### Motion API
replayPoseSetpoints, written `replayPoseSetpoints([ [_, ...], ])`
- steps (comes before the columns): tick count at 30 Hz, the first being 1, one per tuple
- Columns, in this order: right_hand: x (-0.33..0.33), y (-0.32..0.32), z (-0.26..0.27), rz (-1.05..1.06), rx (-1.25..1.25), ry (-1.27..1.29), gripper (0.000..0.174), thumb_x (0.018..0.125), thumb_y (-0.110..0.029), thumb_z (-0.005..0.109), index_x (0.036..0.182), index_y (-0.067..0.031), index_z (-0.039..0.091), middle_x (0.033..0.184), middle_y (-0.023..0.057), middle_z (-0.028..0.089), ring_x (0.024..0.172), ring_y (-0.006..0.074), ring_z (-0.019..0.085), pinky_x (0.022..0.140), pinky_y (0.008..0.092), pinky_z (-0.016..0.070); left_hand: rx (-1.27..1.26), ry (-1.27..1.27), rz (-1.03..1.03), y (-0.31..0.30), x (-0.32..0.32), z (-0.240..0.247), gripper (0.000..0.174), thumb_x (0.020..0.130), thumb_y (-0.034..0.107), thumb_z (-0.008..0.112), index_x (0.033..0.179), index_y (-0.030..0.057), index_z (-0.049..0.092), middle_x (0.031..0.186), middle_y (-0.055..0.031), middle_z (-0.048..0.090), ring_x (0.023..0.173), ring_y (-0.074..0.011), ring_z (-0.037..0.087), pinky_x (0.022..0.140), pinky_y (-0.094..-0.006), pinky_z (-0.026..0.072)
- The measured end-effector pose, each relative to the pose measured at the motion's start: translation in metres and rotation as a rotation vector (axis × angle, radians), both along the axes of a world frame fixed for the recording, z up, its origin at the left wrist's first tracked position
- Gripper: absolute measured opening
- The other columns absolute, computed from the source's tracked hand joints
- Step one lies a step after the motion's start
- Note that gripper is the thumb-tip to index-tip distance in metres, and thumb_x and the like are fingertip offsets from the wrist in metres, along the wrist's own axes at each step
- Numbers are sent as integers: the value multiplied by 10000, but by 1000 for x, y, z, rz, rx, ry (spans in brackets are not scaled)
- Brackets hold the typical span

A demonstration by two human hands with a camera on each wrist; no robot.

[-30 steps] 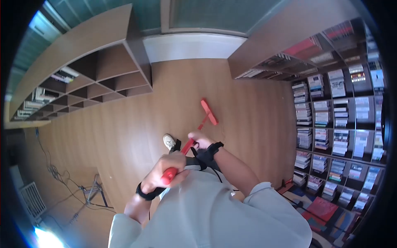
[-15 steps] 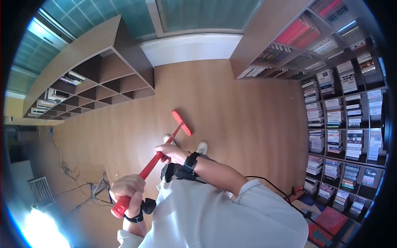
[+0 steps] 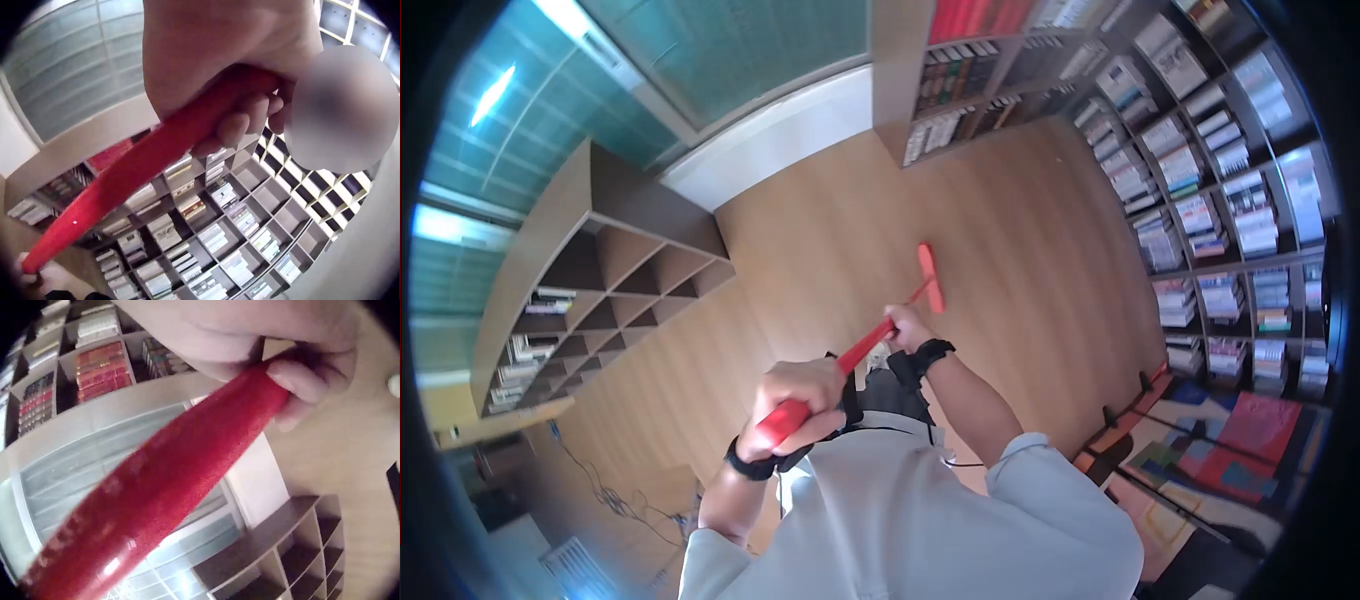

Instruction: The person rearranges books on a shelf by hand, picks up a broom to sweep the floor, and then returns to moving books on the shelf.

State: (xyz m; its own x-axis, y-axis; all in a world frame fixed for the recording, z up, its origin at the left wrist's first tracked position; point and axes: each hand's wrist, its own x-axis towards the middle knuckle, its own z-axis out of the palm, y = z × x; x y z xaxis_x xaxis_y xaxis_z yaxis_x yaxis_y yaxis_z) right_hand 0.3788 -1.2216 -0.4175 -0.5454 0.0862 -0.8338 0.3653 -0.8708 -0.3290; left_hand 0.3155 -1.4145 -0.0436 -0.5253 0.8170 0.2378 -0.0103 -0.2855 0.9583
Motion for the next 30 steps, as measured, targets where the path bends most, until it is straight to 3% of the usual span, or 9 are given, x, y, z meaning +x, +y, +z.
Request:
replayPoseSetpoints([
  [4,37,38,2,-285,92,-9,103,764,-55,507,684,-81,447,598,38,424,453,165,444,361,309,365,-127,-65,-186,41,7,-49,287,728,-102,616,614,29,388,647,-65,482,685,-223,501,665,-324,407],
  [8,72,65,-50,-38,319,-227,52,758,-89,543,730,-76,501,587,51,463,455,186,460,400,351,351,-157,-119,-198,54,16,-61,291,733,-115,602,609,28,381,656,-62,480,680,-214,483,667,-325,394],
  [13,39,1,-81,273,193,135,76,762,-80,565,695,-76,531,522,35,456,452,150,445,360,306,283,-129,-21,-121,23,-3,-41,266,700,-99,597,575,25,398,612,-68,448,614,-230,441,624,-358,377],
  [14,21,-12,-64,345,167,209,82,763,-78,569,688,-76,537,509,32,454,451,143,441,352,297,270,-132,-22,-131,11,-8,-36,266,700,-99,597,575,25,398,612,-68,448,614,-230,441,624,-358,377],
  [17,-39,-45,32,408,-55,-45,112,792,-34,527,701,-82,485,560,37,447,460,129,423,343,264,235,-88,-94,-28,-10,-25,-22,258,666,-67,600,558,31,388,582,-71,437,579,-235,432,612,-370,378],
  [19,-56,-56,68,138,-195,-65,106,819,-73,477,720,-38,477,604,95,468,422,166,388,343,247,271,-129,-42,62,-17,-34,-9,251,639,-41,603,546,34,383,555,-67,430,546,-231,424,596,-361,381],
  [23,-102,-49,106,340,-86,-17,86,814,-34,444,739,2,467,612,113,450,434,171,397,349,263,296,-89,-3,110,-16,-65,11,248,630,-24,606,530,37,387,522,-63,434,504,-230,417,570,-347,385],
  [26,-139,-37,81,377,-43,86,94,820,-35,453,730,-13,467,615,99,452,440,158,399,352,253,297,-56,87,64,0,-94,20,240,630,-29,598,525,40,394,508,-65,435,503,-234,438,563,-346,391],
  [30,-188,-2,124,377,16,109,140,831,-45,501,697,-57,459,592,50,447,439,127,399,354,245,273,-20,293,-55,24,-141,29,245,623,-87,586,542,48,398,543,-73,461,491,-262,461,532,-338,413],
])
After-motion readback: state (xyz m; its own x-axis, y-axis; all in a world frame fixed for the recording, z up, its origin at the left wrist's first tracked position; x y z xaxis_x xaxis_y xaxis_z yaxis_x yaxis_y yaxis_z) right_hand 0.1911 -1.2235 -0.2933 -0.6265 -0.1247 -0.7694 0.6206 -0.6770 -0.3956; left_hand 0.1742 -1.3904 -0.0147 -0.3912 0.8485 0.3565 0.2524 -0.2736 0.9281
